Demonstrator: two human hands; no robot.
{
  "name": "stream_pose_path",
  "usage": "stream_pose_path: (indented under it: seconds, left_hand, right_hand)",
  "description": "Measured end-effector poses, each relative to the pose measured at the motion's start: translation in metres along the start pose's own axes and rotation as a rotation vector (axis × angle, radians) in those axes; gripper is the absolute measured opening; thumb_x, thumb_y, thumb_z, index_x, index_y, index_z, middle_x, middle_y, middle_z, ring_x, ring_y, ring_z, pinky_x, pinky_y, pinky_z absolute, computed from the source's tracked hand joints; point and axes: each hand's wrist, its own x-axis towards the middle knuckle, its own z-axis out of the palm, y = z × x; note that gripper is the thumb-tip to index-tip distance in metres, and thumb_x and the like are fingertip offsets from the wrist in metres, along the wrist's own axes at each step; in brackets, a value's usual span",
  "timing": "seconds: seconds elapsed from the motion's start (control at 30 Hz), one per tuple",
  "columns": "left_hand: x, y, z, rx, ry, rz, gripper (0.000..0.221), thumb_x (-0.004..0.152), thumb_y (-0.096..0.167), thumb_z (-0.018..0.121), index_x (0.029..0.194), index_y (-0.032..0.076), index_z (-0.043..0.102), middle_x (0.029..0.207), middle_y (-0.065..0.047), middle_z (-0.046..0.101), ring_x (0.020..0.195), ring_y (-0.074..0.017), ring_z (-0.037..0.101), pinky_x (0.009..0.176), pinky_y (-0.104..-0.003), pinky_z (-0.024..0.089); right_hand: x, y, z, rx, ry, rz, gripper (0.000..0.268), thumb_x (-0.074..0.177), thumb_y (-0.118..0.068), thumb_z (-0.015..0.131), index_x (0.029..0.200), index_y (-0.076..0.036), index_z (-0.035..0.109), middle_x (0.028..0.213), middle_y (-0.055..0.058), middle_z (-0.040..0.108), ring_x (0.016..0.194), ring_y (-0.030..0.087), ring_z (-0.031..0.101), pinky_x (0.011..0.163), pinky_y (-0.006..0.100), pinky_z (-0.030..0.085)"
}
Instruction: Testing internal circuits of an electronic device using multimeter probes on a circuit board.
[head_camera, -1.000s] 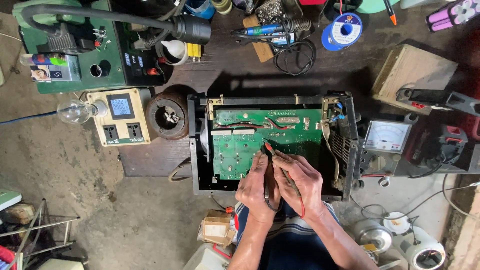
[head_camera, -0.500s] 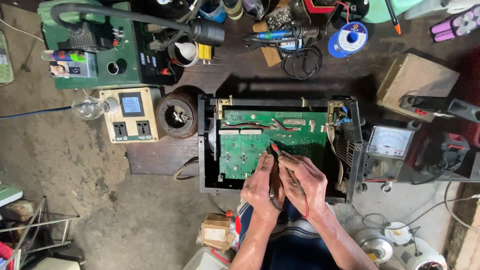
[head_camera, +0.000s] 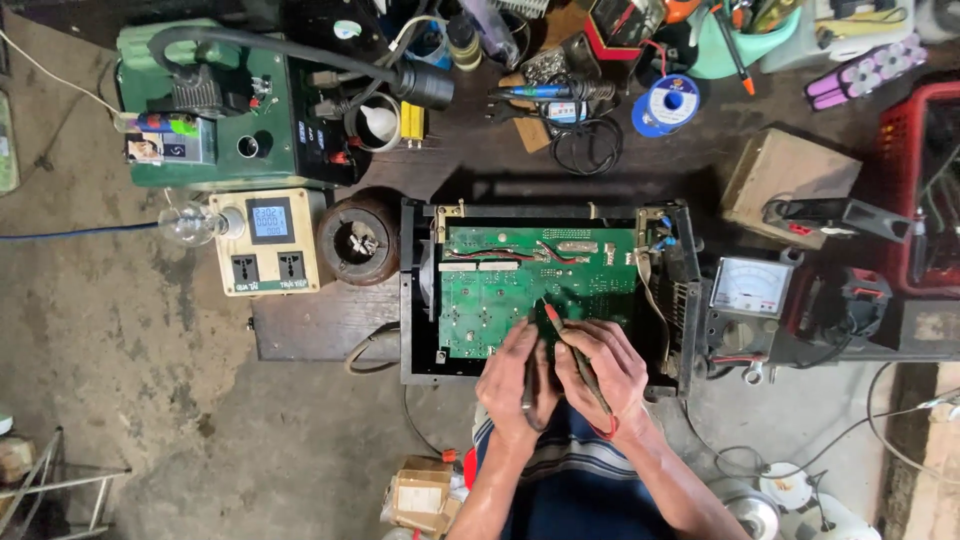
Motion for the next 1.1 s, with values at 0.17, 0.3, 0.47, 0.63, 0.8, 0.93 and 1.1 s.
stream_pose_path:
  seconds: [0.17, 0.3, 0.47, 0.63, 0.8, 0.93, 1.1]
  left_hand:
    - [-0.007, -0.019, -0.036, 0.010, -0.003, -0.123, 0.020, 0.098, 0.011, 0.065, 0.116, 0.002, 0.070, 0.112, -0.018, 0.075, 0.103, -0.0280, 0.077, 0.093, -0.036, 0.063]
    - [0.012, -0.019, -0.058, -0.040, -0.016, -0.208, 0.019, 0.100, 0.010, 0.064, 0.114, 0.000, 0.071, 0.111, -0.018, 0.074, 0.102, -0.0270, 0.074, 0.099, -0.037, 0.057]
    - [0.016, -0.016, -0.053, -0.070, -0.120, -0.077, 0.023, 0.101, 0.012, 0.062, 0.115, -0.005, 0.069, 0.114, -0.022, 0.074, 0.102, -0.0311, 0.075, 0.092, -0.038, 0.061]
    - [0.010, -0.024, -0.048, -0.012, -0.130, -0.190, 0.023, 0.102, 0.016, 0.064, 0.118, 0.002, 0.072, 0.115, -0.015, 0.076, 0.100, -0.0243, 0.075, 0.089, -0.034, 0.060]
    - [0.016, -0.027, -0.047, -0.118, -0.129, -0.196, 0.018, 0.096, 0.010, 0.067, 0.112, 0.004, 0.075, 0.114, -0.013, 0.078, 0.102, -0.0195, 0.078, 0.094, -0.028, 0.060]
    - [0.024, -0.023, -0.048, -0.065, -0.109, -0.092, 0.020, 0.100, 0.016, 0.064, 0.112, 0.004, 0.075, 0.112, -0.010, 0.078, 0.099, -0.0191, 0.079, 0.086, -0.028, 0.063]
    - [0.019, -0.028, -0.044, -0.094, -0.060, -0.118, 0.019, 0.099, 0.015, 0.065, 0.111, 0.003, 0.074, 0.113, -0.012, 0.078, 0.099, -0.0220, 0.080, 0.085, -0.028, 0.065]
  right_hand:
    - [0.001, -0.004, 0.000, -0.032, -0.008, 0.011, 0.005, 0.096, -0.003, 0.066, 0.099, -0.001, 0.068, 0.094, 0.012, 0.071, 0.082, 0.026, 0.070, 0.078, 0.034, 0.058]
    - [0.014, -0.022, -0.001, -0.018, 0.007, 0.069, 0.012, 0.094, 0.002, 0.067, 0.103, -0.006, 0.066, 0.093, 0.005, 0.070, 0.075, 0.021, 0.062, 0.074, 0.031, 0.051]
    - [0.007, -0.031, 0.021, 0.129, 0.058, -0.005, 0.010, 0.094, 0.005, 0.063, 0.099, -0.002, 0.062, 0.088, 0.008, 0.070, 0.072, 0.020, 0.065, 0.069, 0.032, 0.052]
    - [0.004, -0.026, 0.025, 0.238, 0.075, -0.056, 0.005, 0.099, 0.002, 0.061, 0.104, 0.004, 0.064, 0.094, 0.014, 0.073, 0.078, 0.026, 0.074, 0.072, 0.034, 0.058]
    - [0.003, -0.026, 0.030, 0.185, 0.019, 0.024, 0.009, 0.100, -0.004, 0.063, 0.107, 0.001, 0.067, 0.101, 0.012, 0.076, 0.084, 0.026, 0.074, 0.082, 0.033, 0.062]
    - [0.002, -0.026, 0.033, 0.211, 0.015, 0.072, 0.011, 0.098, -0.003, 0.066, 0.106, 0.004, 0.069, 0.103, 0.015, 0.076, 0.090, 0.027, 0.075, 0.084, 0.033, 0.064]
    - [-0.001, -0.023, 0.035, 0.176, 0.026, 0.064, 0.007, 0.096, 0.000, 0.066, 0.101, 0.004, 0.066, 0.099, 0.015, 0.075, 0.088, 0.029, 0.076, 0.082, 0.032, 0.065]
